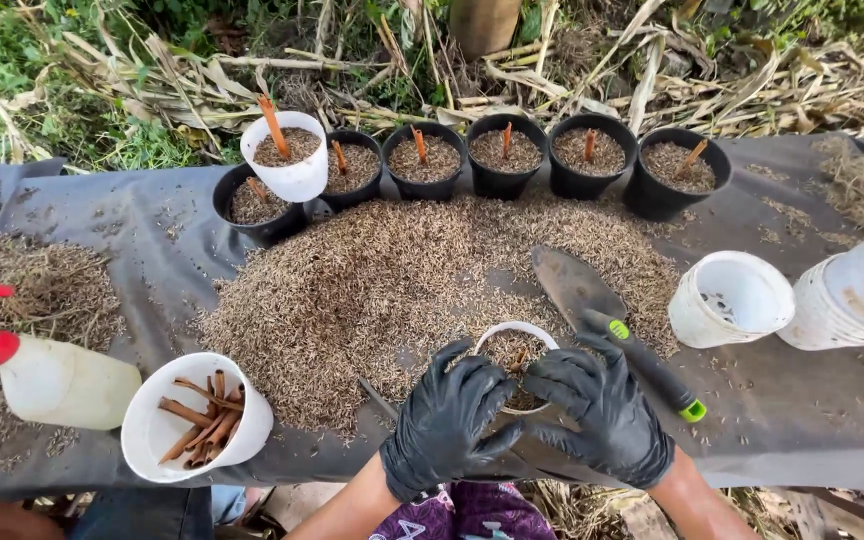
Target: Filling a small plastic pot with soil substrate using a hand trowel and firming it down with gloved hands in preparation for planting cuttings.
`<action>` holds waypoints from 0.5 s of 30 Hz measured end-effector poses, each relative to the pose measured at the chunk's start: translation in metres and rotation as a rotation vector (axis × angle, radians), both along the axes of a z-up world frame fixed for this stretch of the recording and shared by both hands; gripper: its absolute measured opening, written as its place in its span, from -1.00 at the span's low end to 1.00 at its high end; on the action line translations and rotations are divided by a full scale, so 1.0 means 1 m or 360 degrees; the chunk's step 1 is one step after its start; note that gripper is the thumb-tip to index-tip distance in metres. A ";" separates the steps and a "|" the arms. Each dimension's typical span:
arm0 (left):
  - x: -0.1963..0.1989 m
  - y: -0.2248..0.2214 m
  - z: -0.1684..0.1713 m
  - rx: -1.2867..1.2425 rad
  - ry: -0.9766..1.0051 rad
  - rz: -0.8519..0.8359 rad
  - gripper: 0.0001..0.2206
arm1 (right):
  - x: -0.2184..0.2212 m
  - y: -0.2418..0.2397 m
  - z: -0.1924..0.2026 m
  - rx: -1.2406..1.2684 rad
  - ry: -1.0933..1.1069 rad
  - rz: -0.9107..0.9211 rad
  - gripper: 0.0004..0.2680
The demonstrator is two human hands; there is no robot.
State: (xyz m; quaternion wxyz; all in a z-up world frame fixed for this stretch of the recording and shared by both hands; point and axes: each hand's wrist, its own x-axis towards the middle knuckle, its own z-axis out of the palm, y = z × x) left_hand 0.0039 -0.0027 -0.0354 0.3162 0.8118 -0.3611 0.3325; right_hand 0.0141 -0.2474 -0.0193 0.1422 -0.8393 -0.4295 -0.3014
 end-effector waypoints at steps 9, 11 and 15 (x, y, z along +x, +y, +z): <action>-0.007 -0.018 -0.029 -0.1512 0.1651 -0.1430 -0.94 | -0.004 0.026 0.029 -0.0076 0.0142 -0.0044 -0.70; -0.007 -0.023 -0.046 -0.2552 0.1613 -0.2184 -0.22 | 0.001 0.030 0.028 -0.0113 0.0221 -0.0073 -0.65; -0.006 -0.008 -0.009 -0.2457 0.2432 -0.1400 -0.38 | 0.004 0.021 -0.003 -0.0020 0.0191 0.0017 -0.64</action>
